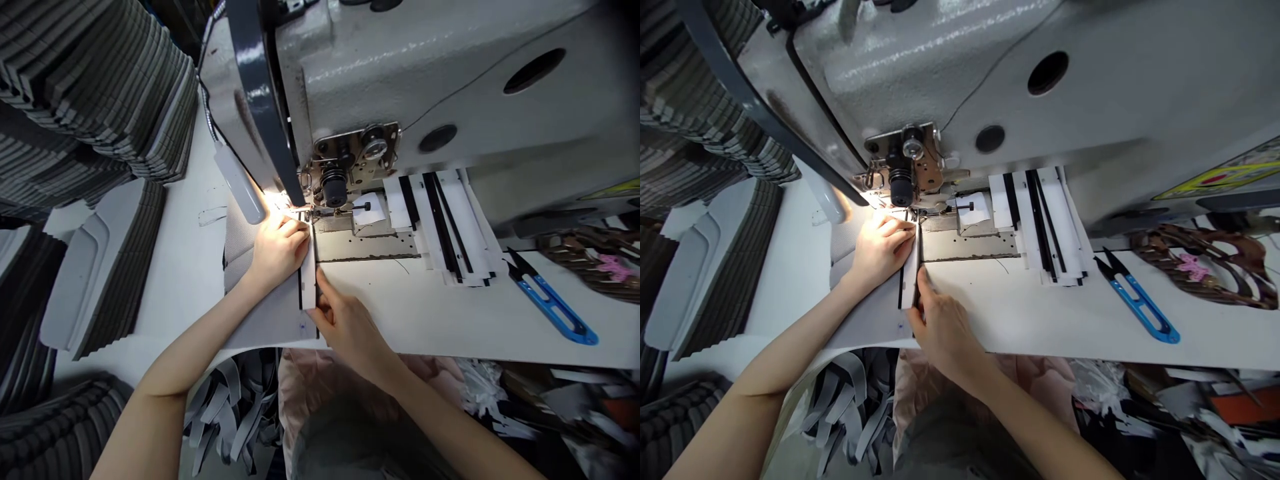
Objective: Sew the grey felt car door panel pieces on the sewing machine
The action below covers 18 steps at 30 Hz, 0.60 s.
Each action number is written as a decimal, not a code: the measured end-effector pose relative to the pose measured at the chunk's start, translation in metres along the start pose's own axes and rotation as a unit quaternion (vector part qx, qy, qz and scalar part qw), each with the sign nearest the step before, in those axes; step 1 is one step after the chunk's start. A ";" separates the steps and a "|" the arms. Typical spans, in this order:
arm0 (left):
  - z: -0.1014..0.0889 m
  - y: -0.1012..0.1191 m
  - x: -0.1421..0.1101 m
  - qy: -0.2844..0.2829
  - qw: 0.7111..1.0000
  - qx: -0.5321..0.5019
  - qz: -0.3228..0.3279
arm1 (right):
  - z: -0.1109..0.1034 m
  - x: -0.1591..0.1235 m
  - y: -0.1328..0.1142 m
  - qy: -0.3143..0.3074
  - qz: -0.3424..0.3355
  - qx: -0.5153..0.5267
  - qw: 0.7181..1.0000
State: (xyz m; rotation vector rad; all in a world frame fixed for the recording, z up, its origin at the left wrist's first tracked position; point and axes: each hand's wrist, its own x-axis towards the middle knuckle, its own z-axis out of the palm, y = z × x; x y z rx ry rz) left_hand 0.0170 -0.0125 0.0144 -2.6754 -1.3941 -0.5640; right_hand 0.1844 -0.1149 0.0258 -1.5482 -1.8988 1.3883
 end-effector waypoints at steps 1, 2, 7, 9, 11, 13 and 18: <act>0.000 -0.001 0.002 -0.001 1.000 0.002 -0.001 | 0.001 -0.001 0.001 0.001 -0.001 0.011 1.000; 0.000 -0.002 0.002 -0.001 1.000 0.003 -0.002 | 0.001 0.000 0.002 0.006 -0.003 0.021 1.000; -0.010 0.010 -0.007 -0.001 1.000 0.000 0.018 | 0.003 0.013 0.007 0.052 -0.019 0.036 0.998; -0.014 0.017 -0.016 -0.002 1.000 -0.017 0.017 | 0.003 0.018 0.008 0.062 -0.027 0.022 0.997; -0.015 0.022 -0.022 0.000 0.999 -0.032 0.010 | 0.002 0.023 0.008 0.070 -0.028 0.005 0.997; -0.013 0.022 -0.025 0.001 0.999 -0.041 0.002 | 0.001 0.026 0.007 0.073 -0.022 -0.007 0.997; -0.005 0.012 -0.016 0.001 0.998 -0.055 -0.005 | -0.005 0.037 0.003 0.067 -0.012 -0.013 0.998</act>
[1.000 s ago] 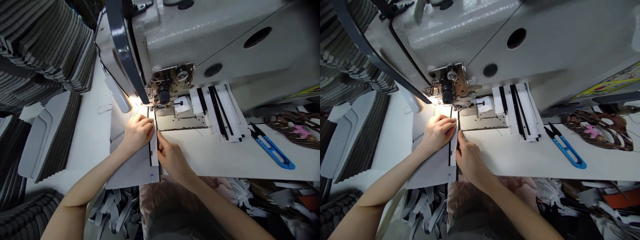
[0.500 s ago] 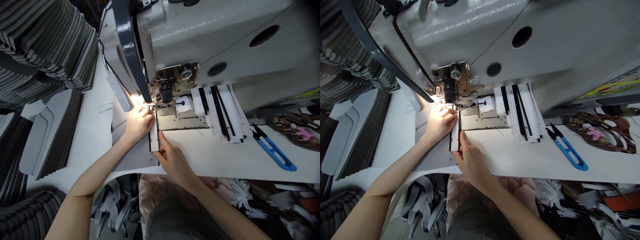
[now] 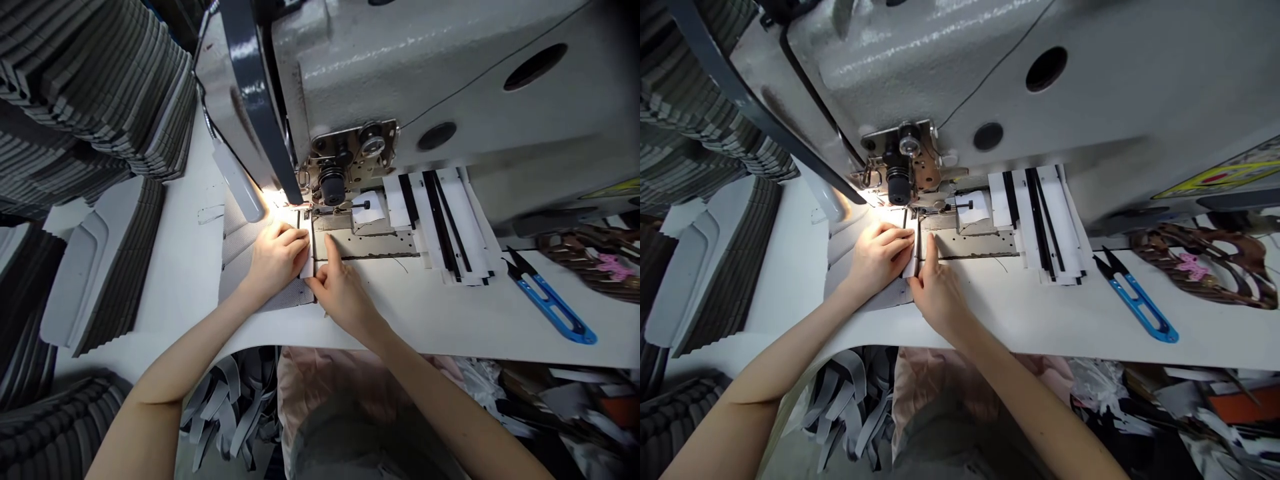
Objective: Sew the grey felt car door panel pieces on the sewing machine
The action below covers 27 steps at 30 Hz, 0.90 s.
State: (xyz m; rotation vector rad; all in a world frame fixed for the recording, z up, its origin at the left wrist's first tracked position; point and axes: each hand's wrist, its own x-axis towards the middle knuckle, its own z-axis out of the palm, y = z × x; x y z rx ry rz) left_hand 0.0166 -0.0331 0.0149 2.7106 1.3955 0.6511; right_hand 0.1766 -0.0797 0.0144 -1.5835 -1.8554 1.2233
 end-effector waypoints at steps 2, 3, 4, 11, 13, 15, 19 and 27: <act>0.002 -0.005 0.005 0.007 1.000 0.002 0.007 | -0.001 0.005 -0.001 0.006 -0.004 -0.006 1.000; 0.003 -0.008 0.007 0.012 1.000 0.004 0.011 | -0.001 0.008 -0.001 0.012 -0.008 -0.009 1.000; 0.004 -0.010 0.009 0.018 1.000 0.007 0.014 | -0.001 0.011 -0.001 0.017 -0.012 -0.011 1.000; 0.016 -0.027 0.019 0.067 0.997 0.029 0.040 | -0.010 0.030 -0.003 0.016 -0.003 0.006 1.000; 0.017 -0.028 0.020 0.070 0.996 0.038 0.039 | -0.014 0.036 -0.005 0.017 0.010 0.003 1.000; 0.017 -0.027 0.019 0.069 0.996 0.036 0.035 | -0.017 0.041 -0.007 0.020 0.019 -0.015 1.000; 0.013 -0.019 0.011 0.067 0.997 0.002 0.030 | -0.022 0.048 -0.012 0.022 0.020 -0.080 0.996; 0.005 -0.007 -0.006 0.052 0.997 -0.045 0.037 | -0.026 0.032 -0.013 0.012 0.029 -0.203 0.979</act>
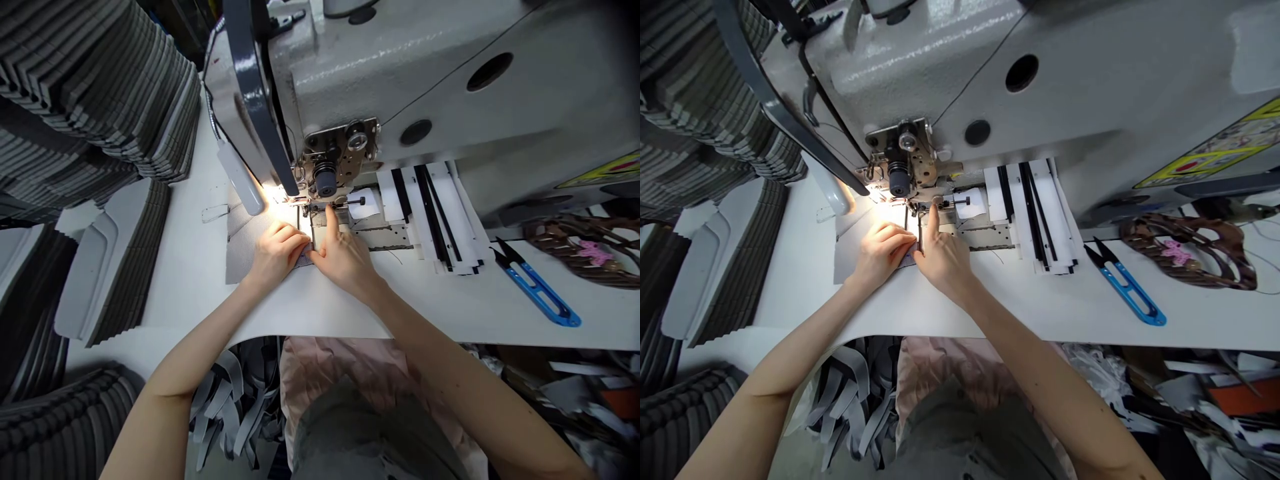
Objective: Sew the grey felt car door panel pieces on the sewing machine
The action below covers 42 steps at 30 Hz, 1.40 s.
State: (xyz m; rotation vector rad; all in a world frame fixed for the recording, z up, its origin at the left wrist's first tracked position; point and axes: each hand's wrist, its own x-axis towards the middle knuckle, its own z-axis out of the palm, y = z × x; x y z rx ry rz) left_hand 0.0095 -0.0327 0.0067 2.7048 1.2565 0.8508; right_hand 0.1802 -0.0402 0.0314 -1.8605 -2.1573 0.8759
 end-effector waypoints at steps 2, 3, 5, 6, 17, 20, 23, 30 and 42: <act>-0.004 0.000 -0.001 -0.008 1.000 -0.011 0.018 | 0.000 -0.005 0.002 0.000 -0.001 -0.008 1.000; -0.006 0.000 -0.002 -0.015 0.999 -0.008 0.027 | 0.000 -0.007 0.002 0.001 0.000 -0.013 1.000; -0.010 -0.001 -0.001 -0.035 0.998 0.009 0.042 | 0.001 -0.008 0.002 0.002 0.003 -0.020 1.000; -0.011 0.000 -0.001 -0.046 0.998 0.020 0.048 | 0.001 -0.008 0.002 0.003 0.005 -0.021 1.000; -0.013 0.006 -0.005 -0.053 0.992 0.088 0.068 | 0.019 -0.013 0.010 0.130 -0.050 -0.014 0.990; -0.016 0.005 -0.007 -0.061 0.991 0.077 0.093 | 0.029 -0.024 0.014 0.181 -0.142 -0.071 0.971; -0.016 0.003 -0.010 -0.053 0.992 0.064 0.097 | 0.034 -0.035 0.018 0.190 -0.226 -0.142 0.945; -0.007 -0.007 -0.007 -0.034 0.995 0.045 0.087 | 0.020 -0.039 0.017 0.084 -0.185 -0.154 0.967; 0.002 -0.026 0.010 -0.032 0.993 0.091 0.069 | -0.003 -0.015 0.008 -0.011 -0.109 -0.173 0.979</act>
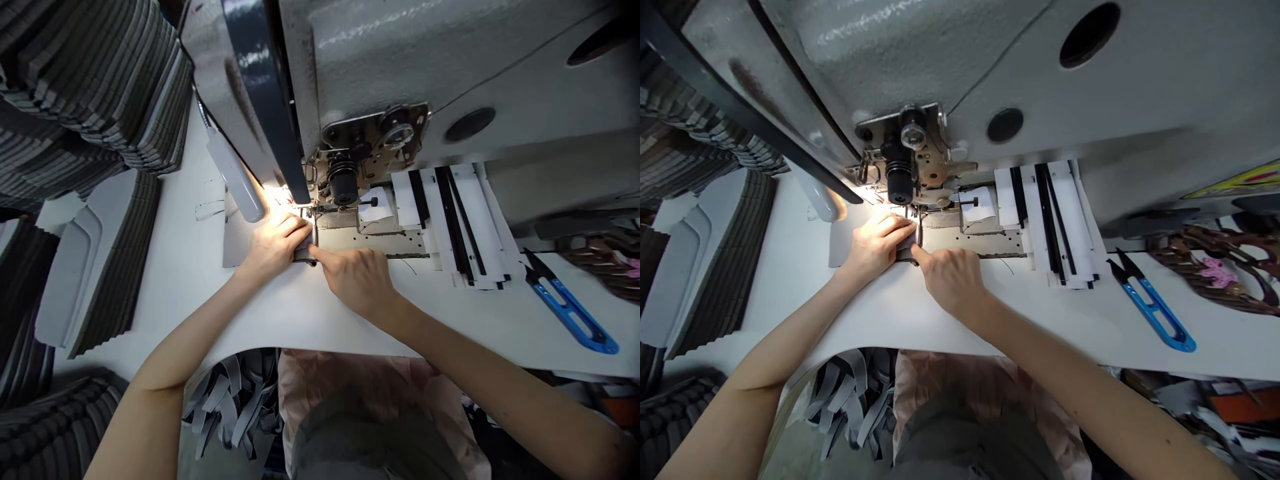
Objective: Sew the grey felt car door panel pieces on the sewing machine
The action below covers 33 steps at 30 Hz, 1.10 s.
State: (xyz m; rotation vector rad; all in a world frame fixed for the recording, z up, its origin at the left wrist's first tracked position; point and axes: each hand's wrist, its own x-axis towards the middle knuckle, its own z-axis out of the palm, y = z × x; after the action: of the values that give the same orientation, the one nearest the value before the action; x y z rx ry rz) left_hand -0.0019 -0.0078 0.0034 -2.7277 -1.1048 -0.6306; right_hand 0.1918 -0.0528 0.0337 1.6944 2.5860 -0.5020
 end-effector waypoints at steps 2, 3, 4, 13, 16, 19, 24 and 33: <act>0.001 -0.003 0.003 -0.003 1.000 0.011 -0.003 | 0.001 0.004 0.001 0.002 0.006 -0.007 1.000; 0.002 -0.004 0.004 -0.006 1.000 0.014 -0.006 | 0.001 0.006 0.002 0.004 0.006 -0.009 1.000; 0.001 -0.005 0.004 -0.009 1.000 0.014 -0.009 | 0.002 0.008 0.002 0.008 0.005 -0.010 1.000; -0.003 -0.006 -0.005 0.010 0.999 -0.049 -0.007 | 0.003 0.024 0.004 0.027 0.018 -0.014 0.999; 0.004 -0.012 -0.008 0.019 0.998 -0.059 -0.012 | 0.006 0.026 0.004 0.041 0.010 -0.020 0.999; 0.012 -0.021 -0.008 0.016 0.998 -0.051 -0.028 | 0.012 0.027 0.007 0.058 -0.020 -0.007 0.998; 0.020 -0.029 -0.006 0.028 0.998 -0.044 -0.042 | 0.018 0.026 0.011 0.094 -0.055 0.013 0.994; 0.018 -0.026 0.002 0.044 0.998 -0.023 -0.042 | 0.020 0.024 0.011 0.106 -0.059 0.005 0.993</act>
State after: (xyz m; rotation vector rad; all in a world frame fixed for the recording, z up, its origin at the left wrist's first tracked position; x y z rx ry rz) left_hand -0.0128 0.0169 -0.0134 -2.6736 -1.2027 -0.7899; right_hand 0.1884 -0.0323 0.0079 1.6914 2.8494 -0.3556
